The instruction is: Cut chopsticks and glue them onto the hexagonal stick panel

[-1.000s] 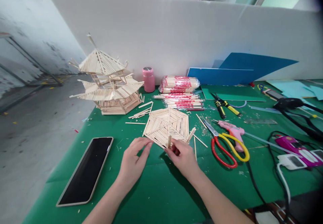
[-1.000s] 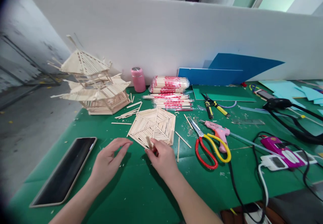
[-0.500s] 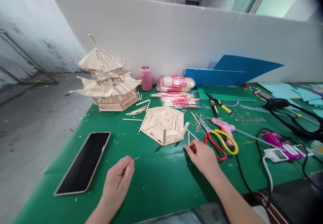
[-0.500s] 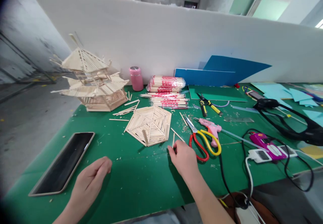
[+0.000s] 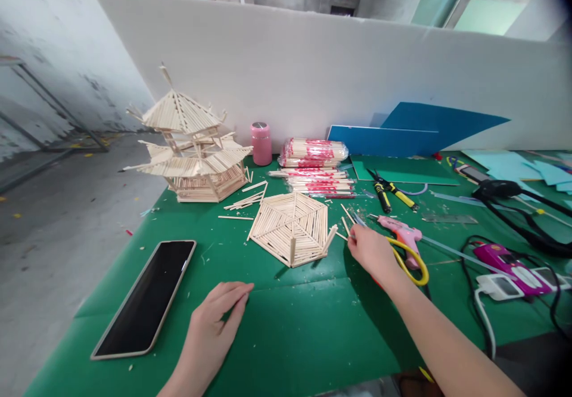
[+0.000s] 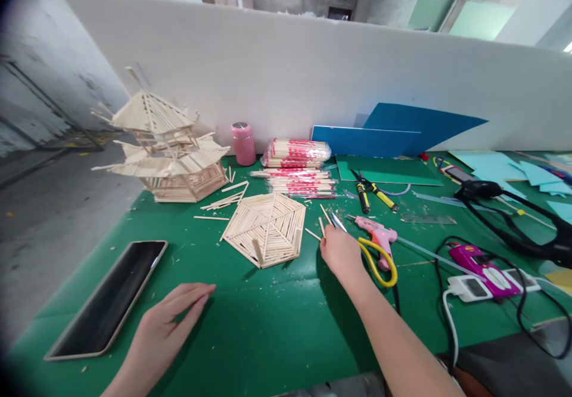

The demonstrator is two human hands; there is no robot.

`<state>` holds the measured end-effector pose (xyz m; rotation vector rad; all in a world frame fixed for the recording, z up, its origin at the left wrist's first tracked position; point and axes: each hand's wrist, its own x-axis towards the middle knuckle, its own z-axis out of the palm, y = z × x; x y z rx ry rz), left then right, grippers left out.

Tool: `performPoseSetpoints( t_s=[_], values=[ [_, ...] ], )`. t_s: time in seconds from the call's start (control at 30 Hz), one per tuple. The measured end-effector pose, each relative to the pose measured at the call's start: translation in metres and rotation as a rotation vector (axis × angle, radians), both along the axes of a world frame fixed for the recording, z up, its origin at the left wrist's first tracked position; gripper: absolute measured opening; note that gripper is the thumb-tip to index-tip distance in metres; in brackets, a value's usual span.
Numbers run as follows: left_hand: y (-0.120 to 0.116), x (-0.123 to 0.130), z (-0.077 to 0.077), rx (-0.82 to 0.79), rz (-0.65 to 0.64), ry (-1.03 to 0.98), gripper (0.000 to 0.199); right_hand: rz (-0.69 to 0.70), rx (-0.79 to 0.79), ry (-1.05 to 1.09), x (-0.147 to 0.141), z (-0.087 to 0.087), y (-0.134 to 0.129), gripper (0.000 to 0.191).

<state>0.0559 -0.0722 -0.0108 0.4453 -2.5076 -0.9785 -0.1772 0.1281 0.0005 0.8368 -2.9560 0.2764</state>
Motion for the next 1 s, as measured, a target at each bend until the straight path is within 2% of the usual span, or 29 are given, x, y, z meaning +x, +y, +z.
performPoseSetpoints(
  t_s=[0.17,0.3,0.47,0.6,0.73,0.87,1.0],
  values=[
    [0.001,-0.011,-0.001,0.059,0.058,-0.017,0.023,0.084,-0.162,-0.028,0.006,0.002,0.004,0.028],
    [0.003,-0.031,-0.003,0.156,0.142,-0.074,0.036,0.202,-0.26,-0.058,0.026,-0.012,0.001,0.041],
    [-0.002,-0.066,-0.012,0.035,0.212,-0.071,0.043,0.234,-0.308,-0.051,0.037,-0.033,-0.008,0.047],
    [-0.013,-0.087,-0.02,-0.005,0.226,-0.04,0.04,0.24,-0.331,-0.061,0.042,-0.038,-0.01,0.048],
    [-0.017,-0.086,-0.021,-0.003,0.212,-0.02,0.037,0.241,-0.344,-0.07,0.056,-0.038,-0.006,0.044],
    [-0.02,-0.074,-0.019,0.01,0.183,-0.013,0.033,0.242,-0.354,-0.067,0.089,-0.037,0.005,0.041],
    [-0.032,-0.07,-0.016,0.023,0.185,0.005,0.029,0.413,-0.338,-0.114,0.127,-0.033,0.012,0.051]
  ],
)
